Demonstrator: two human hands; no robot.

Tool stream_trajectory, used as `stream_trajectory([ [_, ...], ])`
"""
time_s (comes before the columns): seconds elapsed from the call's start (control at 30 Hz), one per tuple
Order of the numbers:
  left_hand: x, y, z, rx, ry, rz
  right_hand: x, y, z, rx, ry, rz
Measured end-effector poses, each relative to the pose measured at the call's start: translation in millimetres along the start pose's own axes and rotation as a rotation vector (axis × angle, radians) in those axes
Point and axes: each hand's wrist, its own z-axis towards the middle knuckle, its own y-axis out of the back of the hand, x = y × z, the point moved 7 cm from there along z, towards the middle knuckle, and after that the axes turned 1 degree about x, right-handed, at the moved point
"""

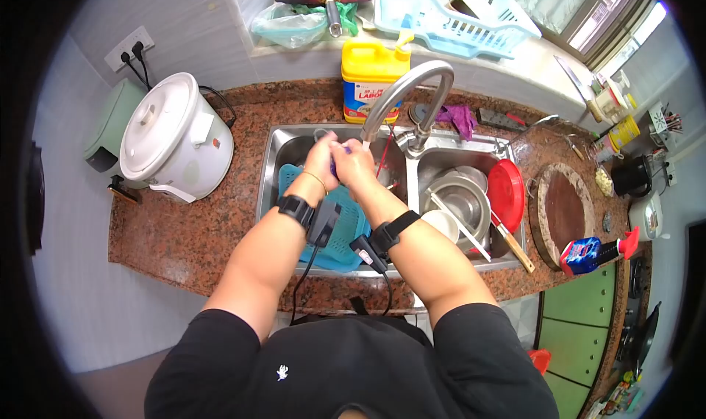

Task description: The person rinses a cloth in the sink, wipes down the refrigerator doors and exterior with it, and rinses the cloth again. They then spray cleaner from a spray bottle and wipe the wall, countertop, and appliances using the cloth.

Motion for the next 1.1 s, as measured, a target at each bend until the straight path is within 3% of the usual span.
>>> stream_trajectory([
  [0.03, 8.2, 2.9, 10.1, -0.007, -0.031, 0.061, -11.5, 0.8, 18.2, 0.006, -0.003, 0.02],
  [0.07, 5.4, -5.0, -13.3, -0.145, -0.121, 0.289, -9.3, 16.0, 18.1, -0.067, -0.061, 0.048],
  [0.1, 10.1, -19.7, -30.0, -0.146, -0.09, 0.233, -6.6, 30.4, 17.8, -0.142, -0.116, 0.073],
  [0.13, 9.7, -24.5, -34.5, -0.133, -0.041, 0.206, 0.1, 29.9, 22.5, -0.218, -0.014, 0.158],
  [0.17, 9.3, -23.8, -37.2, -0.123, 0.012, 0.179, -8.6, 17.8, 23.7, -0.039, -0.091, 0.25],
  [0.23, 0.2, -25.2, -26.9, -0.041, 0.106, 0.004, 0.8, 10.5, 4.2, 0.04, 0.009, 0.101],
  [0.3, 4.8, -16.9, -21.1, 0.052, 0.24, 0.029, 9.4, 6.9, -10.2, -0.006, 0.033, 0.059],
  [0.37, 10.1, -13.4, -16.3, -0.071, 0.057, 0.242, -4.5, 7.3, -0.7, -0.076, -0.114, 0.597],
  [0.43, 7.9, -24.3, -28.5, -0.135, -0.166, 0.37, -2.5, 25.9, -2.1, -0.136, -0.278, 0.552],
  [0.5, -13.8, -31.2, -32.9, -0.242, -0.815, 0.997, -12.8, 2.8, 4.2, 0.135, -0.347, 0.842],
  [0.57, -34.2, -56.7, -61.8, -0.241, -1.16, 1.446, -11.8, -15.4, -5.4, 0.294, -0.485, 0.992],
  [0.6, -36.2, -57.6, -60.0, -0.19, -1.147, 1.474, 27.7, -5.9, -34.4, 0.367, -0.551, 0.911],
  [0.7, -30.0, -58.4, -55.7, -0.107, -1.145, 1.377, -18.6, -19.2, -1.3, 0.356, -0.554, 0.96],
  [0.73, -31.8, -60.5, -52.9, -0.144, -1.041, 1.43, -9.4, -10.7, -2.7, 0.26, -0.484, 0.965],
  [0.83, -33.3, -55.1, -40.4, -0.218, -1.036, 1.444, -3.7, 1.3, -6.6, 0.141, -0.433, 0.758],
  [0.9, -29.8, -58.3, -38.9, -0.224, -1.078, 1.44, -16.8, -2.5, 1.3, 0.205, -0.424, 0.815],
  [0.97, -25.2, -47.8, -29.6, -0.291, -0.782, 1.294, -15.8, 10.7, -3.4, 0.119, -0.386, 0.502],
  [1.0, -23.5, -39.9, -16.6, -0.365, -0.735, 1.346, -17.7, 13.0, -4.3, 0.121, -0.384, 0.5],
  [1.03, -22.1, -38.5, -11.8, -0.366, -0.736, 1.344, -17.6, 22.2, -2.2, 0.092, -0.293, 0.19],
  [1.07, -15.9, -27.3, -2.9, -0.386, -0.587, 1.22, -16.3, 29.3, 0.3, 0.06, -0.198, -0.119],
  [1.1, -8.4, -16.9, 5.6, -0.401, -0.441, 1.095, -24.7, 29.5, 3.8, 0.059, -0.198, -0.119],
])
